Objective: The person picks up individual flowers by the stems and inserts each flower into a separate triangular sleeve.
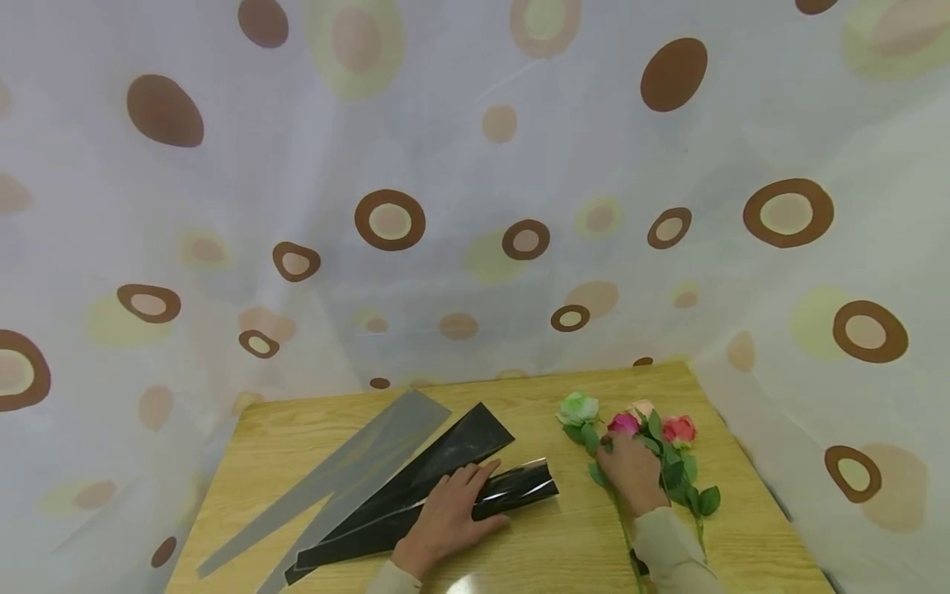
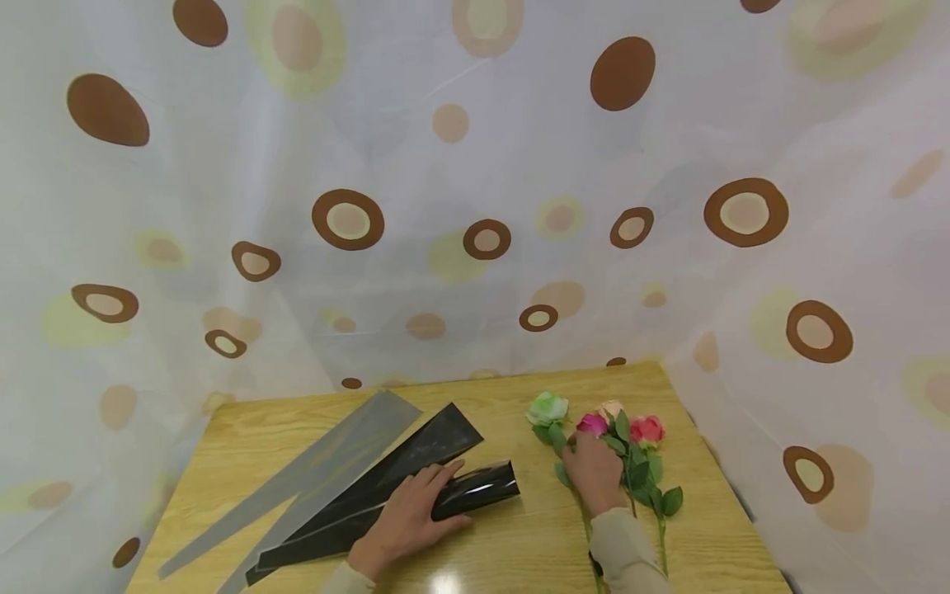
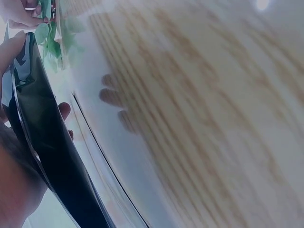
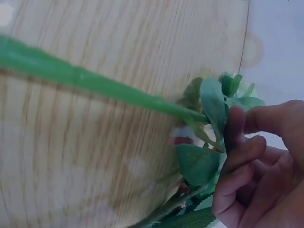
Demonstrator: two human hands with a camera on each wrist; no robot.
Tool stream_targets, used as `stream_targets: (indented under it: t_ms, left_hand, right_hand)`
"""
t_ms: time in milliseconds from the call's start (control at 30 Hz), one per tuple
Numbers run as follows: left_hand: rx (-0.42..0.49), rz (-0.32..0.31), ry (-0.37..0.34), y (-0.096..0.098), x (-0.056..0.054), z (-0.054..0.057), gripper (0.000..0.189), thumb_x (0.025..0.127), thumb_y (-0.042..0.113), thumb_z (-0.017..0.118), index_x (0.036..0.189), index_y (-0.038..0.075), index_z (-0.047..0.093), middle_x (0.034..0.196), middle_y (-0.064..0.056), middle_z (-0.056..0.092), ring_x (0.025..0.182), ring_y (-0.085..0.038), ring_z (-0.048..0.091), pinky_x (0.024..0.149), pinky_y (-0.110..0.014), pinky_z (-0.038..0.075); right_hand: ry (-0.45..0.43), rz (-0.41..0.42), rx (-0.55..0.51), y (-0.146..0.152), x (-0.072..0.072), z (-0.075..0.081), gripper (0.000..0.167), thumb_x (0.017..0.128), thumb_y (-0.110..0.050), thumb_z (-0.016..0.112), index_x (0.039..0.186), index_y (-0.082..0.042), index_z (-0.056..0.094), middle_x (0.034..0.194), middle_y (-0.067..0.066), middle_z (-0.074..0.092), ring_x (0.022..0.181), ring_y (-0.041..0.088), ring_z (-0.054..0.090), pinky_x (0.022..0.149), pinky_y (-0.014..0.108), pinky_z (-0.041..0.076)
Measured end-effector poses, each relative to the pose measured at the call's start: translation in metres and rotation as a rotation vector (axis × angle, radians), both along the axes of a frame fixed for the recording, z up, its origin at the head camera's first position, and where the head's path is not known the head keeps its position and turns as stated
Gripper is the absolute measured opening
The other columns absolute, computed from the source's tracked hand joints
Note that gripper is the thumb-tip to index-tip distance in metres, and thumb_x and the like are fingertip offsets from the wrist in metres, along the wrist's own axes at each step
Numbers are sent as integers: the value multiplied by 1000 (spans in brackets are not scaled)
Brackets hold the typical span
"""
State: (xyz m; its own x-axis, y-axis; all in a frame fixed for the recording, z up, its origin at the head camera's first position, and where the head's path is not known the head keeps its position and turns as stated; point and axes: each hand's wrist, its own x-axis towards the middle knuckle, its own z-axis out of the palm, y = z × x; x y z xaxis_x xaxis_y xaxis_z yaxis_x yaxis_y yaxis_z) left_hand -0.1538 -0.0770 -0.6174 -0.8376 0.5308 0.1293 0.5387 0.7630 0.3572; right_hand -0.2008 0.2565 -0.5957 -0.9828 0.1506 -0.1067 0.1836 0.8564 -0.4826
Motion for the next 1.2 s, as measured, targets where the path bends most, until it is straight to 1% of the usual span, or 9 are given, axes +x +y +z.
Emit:
stream_targets:
  t_ms: [100,267,400,533,700,833,967,1067,1200]
  left_hand:
    - [0,3,7,0,0,0,86,96,68,65,165,25,37,132,3,63,114,-16,63,91,-44,52]
    - [3,8,-7,1,1,0,86,96,68,64,165,25,37,133,4,62,117,-16,62,92,-43,51]
    - [10,16,-12,3,1,0,85,96,68,65,165,26,37,135,4,62,121,-16,62,97,-47,52]
    - [10,22,-5,4,0,0,86,96,67,65,165,26,37,136,4,62,121,-16,62,97,-47,52]
    - [12,25,-8,3,-1,-1,85,95,67,66,165,26,38,135,4,63,118,-15,62,93,-45,52]
    - [14,29,-13,4,0,-2,86,95,68,66,165,26,38,136,4,63,119,-16,63,95,-46,53]
    - [18,29,-21,3,1,-1,86,96,68,66,165,26,38,138,4,62,121,-16,62,97,-48,53]
    - [18,31,-16,2,2,-1,86,95,68,66,165,26,38,139,4,62,122,-16,63,98,-49,53]
    - [15,33,-7,1,3,-2,86,95,68,66,165,26,38,139,3,62,122,-17,63,98,-49,53]
  right_hand:
    - [7,14,14,1,0,1,32,97,-21,59,118,-3,74,97,21,76,67,24,61,53,38,45]
    - [17,32,24,-1,-1,2,19,96,-19,61,101,-6,74,83,12,73,66,23,61,55,39,45]
    - [30,30,-6,0,-4,3,21,98,-22,60,101,-7,75,87,11,75,69,22,63,57,39,47]
    - [38,30,-135,6,-9,7,28,102,-27,61,108,-5,78,96,12,78,71,20,66,58,37,49]
    - [47,36,-357,16,-14,24,32,105,-24,62,108,3,77,92,15,75,67,16,56,61,32,46]
    - [32,26,-495,21,-15,41,34,107,-25,62,110,7,74,86,7,73,67,13,56,64,30,48]
    - [-14,-3,-667,26,-13,55,37,109,-25,60,120,9,69,83,-6,69,65,8,58,65,25,52]
    - [-32,-31,-748,28,-11,64,40,109,-26,59,127,10,65,84,-9,67,67,4,60,66,23,54]
    - [-12,-46,-788,30,-9,73,43,109,-25,60,133,11,62,84,-9,68,69,3,65,68,23,58]
